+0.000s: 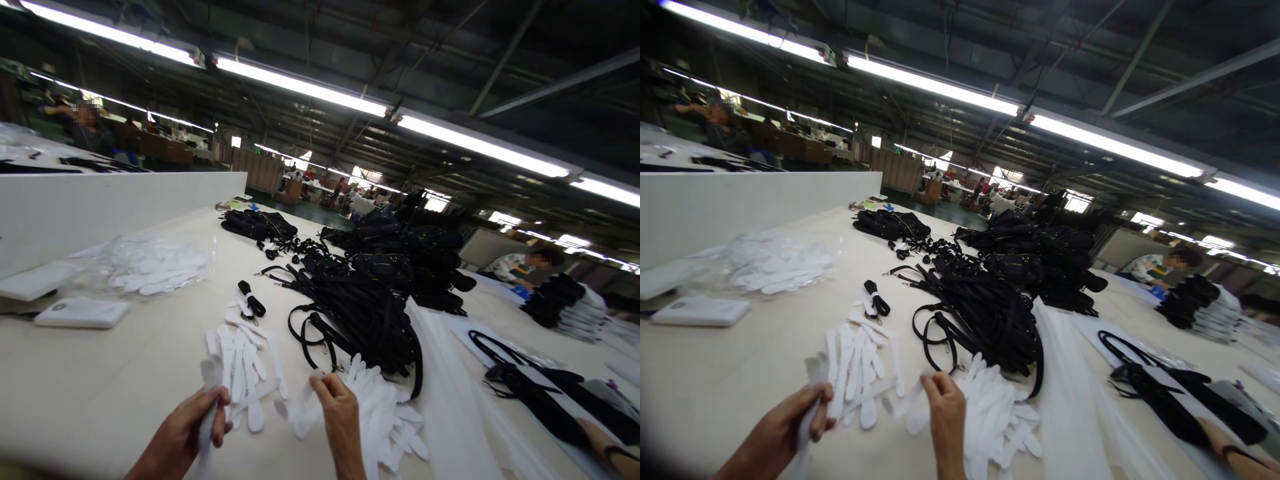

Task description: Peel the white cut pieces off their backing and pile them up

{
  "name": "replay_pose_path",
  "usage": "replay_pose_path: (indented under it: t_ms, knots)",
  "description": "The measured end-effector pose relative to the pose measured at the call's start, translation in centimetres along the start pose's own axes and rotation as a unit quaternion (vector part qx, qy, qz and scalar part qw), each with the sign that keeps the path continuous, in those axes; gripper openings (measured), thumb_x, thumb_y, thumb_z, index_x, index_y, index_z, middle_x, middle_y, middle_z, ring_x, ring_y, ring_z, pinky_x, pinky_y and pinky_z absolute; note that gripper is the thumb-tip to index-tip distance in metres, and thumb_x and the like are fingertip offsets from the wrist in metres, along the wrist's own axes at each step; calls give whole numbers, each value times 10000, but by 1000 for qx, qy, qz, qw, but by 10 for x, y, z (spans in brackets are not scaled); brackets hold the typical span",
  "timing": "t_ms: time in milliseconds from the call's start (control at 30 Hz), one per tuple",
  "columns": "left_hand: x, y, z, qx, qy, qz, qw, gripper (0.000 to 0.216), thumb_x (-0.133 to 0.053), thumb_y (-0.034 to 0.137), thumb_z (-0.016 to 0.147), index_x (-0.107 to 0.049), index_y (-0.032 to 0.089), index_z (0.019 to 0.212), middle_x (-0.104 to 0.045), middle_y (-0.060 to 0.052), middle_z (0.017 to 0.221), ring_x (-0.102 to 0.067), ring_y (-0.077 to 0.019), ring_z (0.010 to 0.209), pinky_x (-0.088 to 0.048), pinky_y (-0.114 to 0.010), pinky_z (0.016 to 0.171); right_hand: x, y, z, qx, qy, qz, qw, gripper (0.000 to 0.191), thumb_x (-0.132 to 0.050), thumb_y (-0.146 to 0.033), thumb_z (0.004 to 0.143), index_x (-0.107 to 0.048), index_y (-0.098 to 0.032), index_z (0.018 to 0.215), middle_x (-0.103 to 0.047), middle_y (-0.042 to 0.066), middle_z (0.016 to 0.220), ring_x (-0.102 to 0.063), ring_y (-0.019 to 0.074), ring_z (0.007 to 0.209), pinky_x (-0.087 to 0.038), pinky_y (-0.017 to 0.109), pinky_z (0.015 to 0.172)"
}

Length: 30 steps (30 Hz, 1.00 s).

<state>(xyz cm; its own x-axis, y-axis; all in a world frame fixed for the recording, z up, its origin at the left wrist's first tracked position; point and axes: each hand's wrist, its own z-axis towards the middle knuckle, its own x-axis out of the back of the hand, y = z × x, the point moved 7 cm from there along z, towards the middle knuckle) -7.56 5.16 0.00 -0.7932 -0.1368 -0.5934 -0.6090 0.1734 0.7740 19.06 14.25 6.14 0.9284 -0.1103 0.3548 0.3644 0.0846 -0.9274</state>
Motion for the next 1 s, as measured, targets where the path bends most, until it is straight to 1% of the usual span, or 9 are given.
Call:
replay_pose_path:
  t_ms: [67,133,200,267,367,467,533,767,1000]
  knots:
    - [-9,1,-5,-2,-33,28,999,377,-628,566,835,-685,197,780,-584,50,422,-521,-134,442,-505,-352,789,31,19,16,2,29,-100,995,341,-604,-531,781,-613,-207,675,-604,-8,660,-568,203,688,-438,312,686]
    - [-16,-2,-8,6,-64,54,996,390,-605,570,848,-679,194,775,-603,41,412,-516,-133,412,-490,-357,785,51,28,26,26,59,-187,980,303,-606,-472,764,-691,-203,872,-716,66,917,-638,290,918,-462,388,847]
    - [-22,-8,-9,21,-90,80,993,402,-606,576,842,-681,186,781,-647,16,431,-553,-148,429,-481,-368,799,55,24,24,65,82,-236,966,469,-625,-381,736,-668,-178,1157,-644,139,1283,-550,353,1217,-385,465,1034]
    - [-25,-14,-9,29,-106,105,988,402,-598,569,850,-681,180,788,-677,-3,453,-579,-159,455,-475,-371,803,41,9,14,87,64,-228,968,570,-624,-336,752,-607,-161,1295,-522,153,1447,-437,351,1356,-295,492,1128]
    - [-28,-21,-6,31,-126,140,982,400,-571,553,874,-680,177,791,-690,-12,462,-582,-156,469,-470,-344,750,-13,-23,-15,57,-108,-98,988,436,-622,-377,831,-666,-218,1234,-634,106,1328,-554,300,1244,-385,444,1079]
    - [-27,-28,-3,27,-150,187,971,410,-554,546,888,-686,170,788,-685,-19,447,-571,-154,458,-447,-306,642,-66,-62,-51,45,-299,69,951,320,-633,-397,862,-721,-251,1133,-732,44,1052,-660,227,989,-492,341,914]
    - [-24,-32,-1,30,-164,211,963,429,-543,558,888,-692,164,805,-689,-26,451,-564,-158,440,-424,-291,572,-84,-77,-66,50,-344,129,929,247,-609,-391,888,-763,-234,1001,-717,14,847,-653,186,844,-493,299,842]
    - [-24,-26,-4,24,-140,274,951,480,-582,619,844,-693,155,889,-744,-50,567,-641,-205,545,-442,-288,556,-98,-50,-65,-35,-264,226,937,116,-700,-264,773,-708,-172,702,-608,-31,577,-544,121,550,-425,241,583]
    - [-30,-21,-6,4,-92,309,947,480,-596,628,819,-740,176,740,-763,-54,651,-682,-247,652,-504,-318,637,-84,-44,-61,-29,-160,111,980,118,-754,-225,679,-680,-165,609,-640,-28,592,-568,135,622,-427,236,625]
